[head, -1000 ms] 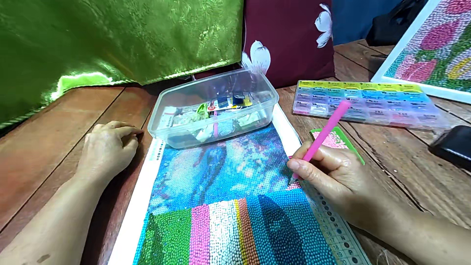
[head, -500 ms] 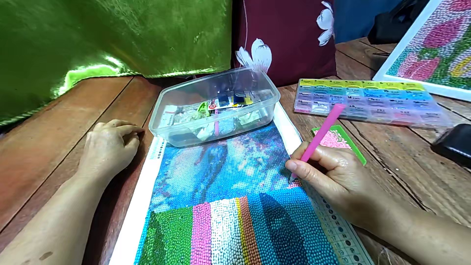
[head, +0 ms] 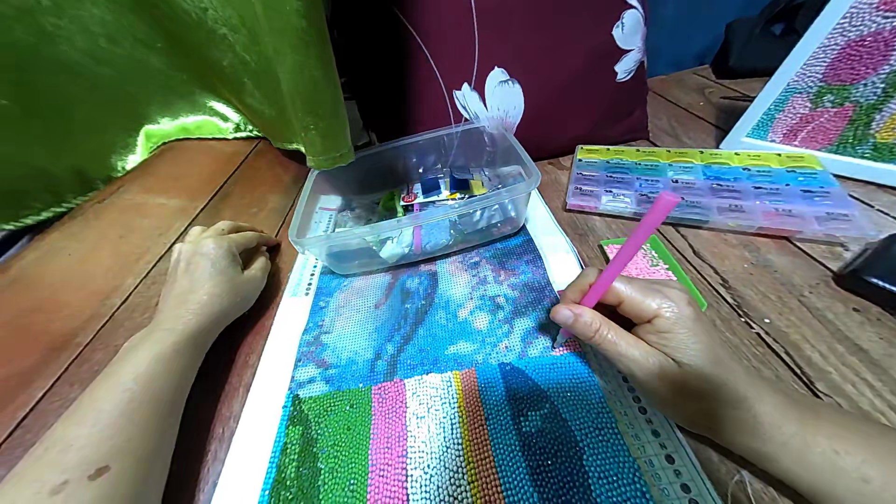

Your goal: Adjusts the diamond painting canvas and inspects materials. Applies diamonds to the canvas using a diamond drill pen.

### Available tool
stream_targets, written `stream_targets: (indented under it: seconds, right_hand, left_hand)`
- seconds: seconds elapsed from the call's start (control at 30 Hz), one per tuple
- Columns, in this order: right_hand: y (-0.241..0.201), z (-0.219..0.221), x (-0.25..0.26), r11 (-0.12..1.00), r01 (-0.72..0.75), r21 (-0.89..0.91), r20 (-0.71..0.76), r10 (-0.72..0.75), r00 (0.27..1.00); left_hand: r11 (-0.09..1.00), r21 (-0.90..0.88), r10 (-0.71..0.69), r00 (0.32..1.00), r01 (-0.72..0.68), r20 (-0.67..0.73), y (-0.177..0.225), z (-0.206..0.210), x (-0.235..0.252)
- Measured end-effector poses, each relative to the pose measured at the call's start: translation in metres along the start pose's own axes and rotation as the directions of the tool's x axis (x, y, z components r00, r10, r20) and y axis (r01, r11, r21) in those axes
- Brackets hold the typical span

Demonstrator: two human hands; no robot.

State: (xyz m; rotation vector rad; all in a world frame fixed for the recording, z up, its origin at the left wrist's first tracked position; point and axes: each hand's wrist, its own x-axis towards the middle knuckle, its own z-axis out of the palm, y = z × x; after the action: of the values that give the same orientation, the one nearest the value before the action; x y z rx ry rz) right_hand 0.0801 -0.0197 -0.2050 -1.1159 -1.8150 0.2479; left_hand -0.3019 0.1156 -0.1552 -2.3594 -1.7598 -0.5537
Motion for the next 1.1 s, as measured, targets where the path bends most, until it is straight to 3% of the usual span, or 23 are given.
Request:
stream_targets:
  seconds: [1.1]
  right_hand:
    - [-0.0011, 0.0000, -0.0020, 0.990, 0.095, -0.100, 0.039, -0.092, 0.995]
  left_hand:
    - [1.000, 0.001, 0.004, 1.000, -0.004, 0.000, -0.0011, -0.0001, 0.0007]
